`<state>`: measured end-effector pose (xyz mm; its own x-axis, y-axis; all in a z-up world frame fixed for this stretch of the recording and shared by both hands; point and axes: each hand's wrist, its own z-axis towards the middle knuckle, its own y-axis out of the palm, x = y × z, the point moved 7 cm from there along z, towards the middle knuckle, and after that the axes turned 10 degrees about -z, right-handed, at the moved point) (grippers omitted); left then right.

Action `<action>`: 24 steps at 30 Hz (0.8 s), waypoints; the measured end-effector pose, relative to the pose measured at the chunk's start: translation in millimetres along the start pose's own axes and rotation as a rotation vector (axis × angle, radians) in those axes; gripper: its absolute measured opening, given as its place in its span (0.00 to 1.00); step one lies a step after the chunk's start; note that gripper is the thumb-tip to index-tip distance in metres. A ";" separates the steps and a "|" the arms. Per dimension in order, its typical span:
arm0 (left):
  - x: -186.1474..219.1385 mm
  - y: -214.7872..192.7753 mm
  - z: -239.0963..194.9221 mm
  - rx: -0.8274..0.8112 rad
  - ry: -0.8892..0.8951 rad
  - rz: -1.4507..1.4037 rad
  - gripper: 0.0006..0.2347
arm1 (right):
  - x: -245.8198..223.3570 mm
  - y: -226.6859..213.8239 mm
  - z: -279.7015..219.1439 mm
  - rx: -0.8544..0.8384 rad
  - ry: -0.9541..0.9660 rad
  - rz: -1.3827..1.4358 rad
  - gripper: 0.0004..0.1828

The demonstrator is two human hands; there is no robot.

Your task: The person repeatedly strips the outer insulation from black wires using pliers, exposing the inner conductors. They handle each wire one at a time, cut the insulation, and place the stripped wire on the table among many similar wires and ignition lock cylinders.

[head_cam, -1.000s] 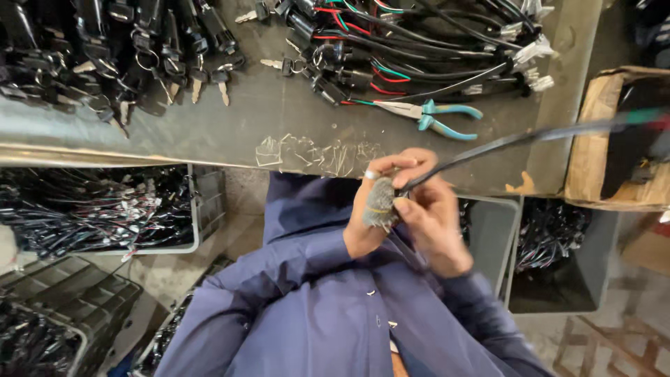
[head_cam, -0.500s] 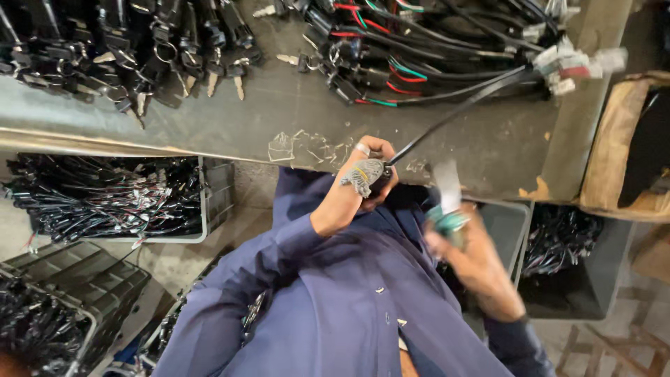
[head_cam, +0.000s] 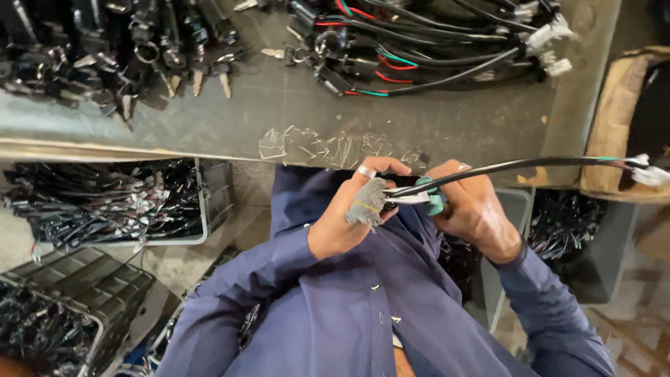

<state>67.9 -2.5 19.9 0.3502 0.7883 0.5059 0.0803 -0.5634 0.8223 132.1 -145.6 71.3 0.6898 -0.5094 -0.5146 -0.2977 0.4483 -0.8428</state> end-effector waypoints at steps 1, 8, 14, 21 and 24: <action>0.8 -2.0 1.8 0.012 -0.027 -0.083 0.11 | -1.4 -0.7 3.7 -0.024 0.027 -0.025 0.22; 27.0 -5.1 -0.3 -0.090 0.243 0.865 0.19 | -14.7 -0.3 -17.4 -0.108 0.183 -0.009 0.33; -3.0 -31.4 7.3 -0.022 -0.016 0.844 0.12 | -4.3 29.5 -35.3 -0.178 0.245 -0.077 0.30; -12.5 -46.6 9.7 -0.081 -0.089 0.664 0.09 | 4.5 42.4 -41.3 -0.212 0.137 0.202 0.31; -6.4 -42.3 4.1 -0.053 -0.048 0.724 0.09 | 16.9 56.9 -42.7 -0.235 0.173 0.185 0.26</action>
<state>66.1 15.2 -19.2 0.3389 0.2101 0.9171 -0.2321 -0.9259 0.2979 98.7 -160.0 7.9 0.4937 -0.5613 -0.6642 -0.5648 0.3737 -0.7357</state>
